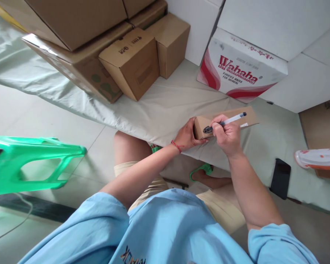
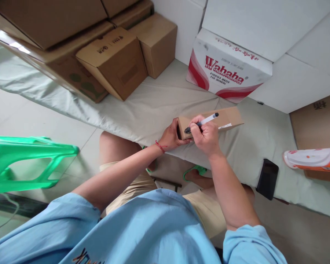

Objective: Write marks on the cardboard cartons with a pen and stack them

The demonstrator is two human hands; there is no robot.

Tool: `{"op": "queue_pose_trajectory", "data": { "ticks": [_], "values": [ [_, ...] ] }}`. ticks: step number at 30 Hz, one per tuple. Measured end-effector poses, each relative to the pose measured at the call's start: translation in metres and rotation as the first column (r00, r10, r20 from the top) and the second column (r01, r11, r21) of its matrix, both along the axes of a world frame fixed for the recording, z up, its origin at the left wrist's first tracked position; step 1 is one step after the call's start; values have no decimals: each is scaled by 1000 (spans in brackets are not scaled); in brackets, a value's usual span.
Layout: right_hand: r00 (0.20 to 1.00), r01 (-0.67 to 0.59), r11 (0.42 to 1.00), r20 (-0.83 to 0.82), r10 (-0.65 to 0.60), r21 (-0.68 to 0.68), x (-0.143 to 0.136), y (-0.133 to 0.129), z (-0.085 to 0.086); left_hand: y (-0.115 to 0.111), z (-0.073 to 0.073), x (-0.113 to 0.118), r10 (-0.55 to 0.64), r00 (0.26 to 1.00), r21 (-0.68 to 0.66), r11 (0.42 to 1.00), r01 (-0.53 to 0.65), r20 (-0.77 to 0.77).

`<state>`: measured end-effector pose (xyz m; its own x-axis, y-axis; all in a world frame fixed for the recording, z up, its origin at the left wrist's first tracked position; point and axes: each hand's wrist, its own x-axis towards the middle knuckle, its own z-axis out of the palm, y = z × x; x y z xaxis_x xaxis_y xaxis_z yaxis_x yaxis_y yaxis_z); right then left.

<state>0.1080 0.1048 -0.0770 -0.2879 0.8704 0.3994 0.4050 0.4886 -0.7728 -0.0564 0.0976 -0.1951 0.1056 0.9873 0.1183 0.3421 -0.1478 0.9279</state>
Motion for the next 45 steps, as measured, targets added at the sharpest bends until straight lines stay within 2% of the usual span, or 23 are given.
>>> {"op": "queue_pose_trajectory", "data": {
  "ticks": [14,19,26,31,35,41,45],
  "values": [
    [999,14,1000,-36,-14,-7,1,0,-4,0,3,-1,-5,1000,-11,1000,5,6],
    [1000,2,1000,5,-2,-12,0,0,-1,0,1,0,-7,1000,3,1000,7,13],
    [996,92,992,-9,-92,85,3,-3,-4,1,0,0,-5,1000,12,1000,5,16],
    [996,62,998,-63,-61,21,5,-3,-10,0,0,0,1,1000,3,1000,-1,10],
    [999,38,999,-24,-38,6,4,-3,-4,0,0,0,3,1000,-1,1000,-3,3],
    [998,55,996,40,-58,71,4,-3,1,1,-1,0,4,1000,4,1000,-4,14],
    [997,68,996,-28,-66,52,7,-1,-5,0,0,0,1,1000,14,1000,-1,20]
  ]
}}
